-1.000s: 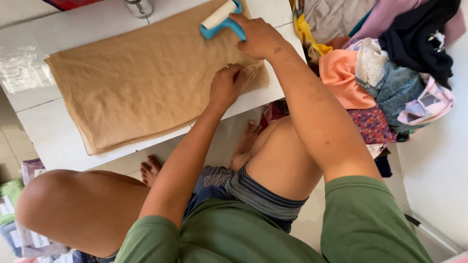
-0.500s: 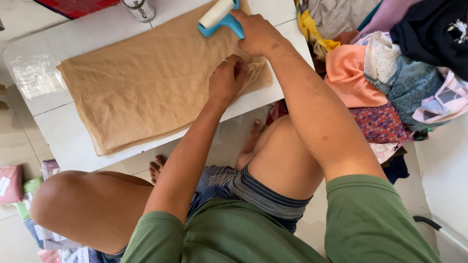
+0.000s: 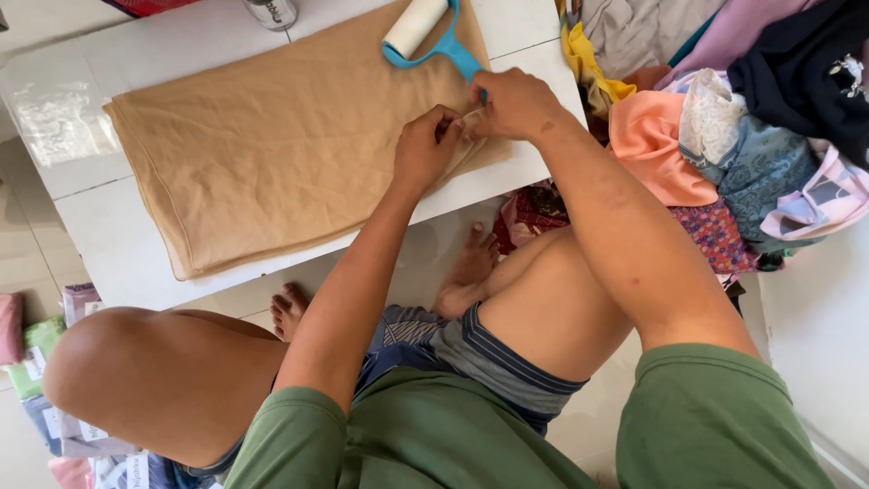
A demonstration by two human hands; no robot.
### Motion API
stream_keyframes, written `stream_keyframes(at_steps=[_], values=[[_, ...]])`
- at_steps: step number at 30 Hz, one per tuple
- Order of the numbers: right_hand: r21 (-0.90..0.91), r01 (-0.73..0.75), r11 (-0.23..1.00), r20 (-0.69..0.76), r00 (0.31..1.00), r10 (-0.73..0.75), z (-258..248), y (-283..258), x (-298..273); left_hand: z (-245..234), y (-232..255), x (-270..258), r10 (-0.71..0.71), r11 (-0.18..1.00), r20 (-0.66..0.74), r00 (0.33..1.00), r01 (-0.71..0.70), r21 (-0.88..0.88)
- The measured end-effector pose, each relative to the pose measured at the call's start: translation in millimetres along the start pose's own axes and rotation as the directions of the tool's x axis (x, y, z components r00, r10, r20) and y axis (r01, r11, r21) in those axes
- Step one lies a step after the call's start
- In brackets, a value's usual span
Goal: Folding a hijab and cleaning it with a lint roller on a small workspace table.
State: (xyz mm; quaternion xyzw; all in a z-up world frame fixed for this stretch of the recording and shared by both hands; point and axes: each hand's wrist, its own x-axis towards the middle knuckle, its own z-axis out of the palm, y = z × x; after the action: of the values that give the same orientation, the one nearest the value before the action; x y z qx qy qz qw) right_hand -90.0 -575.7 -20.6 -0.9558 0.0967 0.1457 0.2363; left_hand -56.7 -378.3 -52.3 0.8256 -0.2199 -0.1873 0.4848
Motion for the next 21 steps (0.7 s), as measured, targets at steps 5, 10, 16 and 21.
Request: stream_keyframes(at_steps=[5, 10, 16, 21], values=[[0.047, 0.012, 0.999, -0.025, 1.000, -0.011, 2.5, 11.3, -8.5, 5.2, -7.1, 0.1, 0.057, 0.988, -0.041, 0.998, -0.063, -0.143], [0.293, 0.074, 0.953, -0.046, 0.997, -0.064, -4.6, 15.9, -9.3, 5.6, -10.5, 0.3, 0.078, 0.974, -0.055, 0.995, -0.088, -0.208], [0.279, 0.079, 0.957, -0.043, 0.997, -0.070, -14.7, 24.3, -14.1, 0.1, 14.1, -9.3, 0.181, 0.983, -0.115, 0.977, -0.183, -0.005], [0.290, 0.064, 0.955, -0.025, 0.998, -0.059, -19.1, 25.8, -19.0, 7.3, 16.6, -8.6, 0.237, 0.971, -0.157, 0.959, -0.227, 0.079]])
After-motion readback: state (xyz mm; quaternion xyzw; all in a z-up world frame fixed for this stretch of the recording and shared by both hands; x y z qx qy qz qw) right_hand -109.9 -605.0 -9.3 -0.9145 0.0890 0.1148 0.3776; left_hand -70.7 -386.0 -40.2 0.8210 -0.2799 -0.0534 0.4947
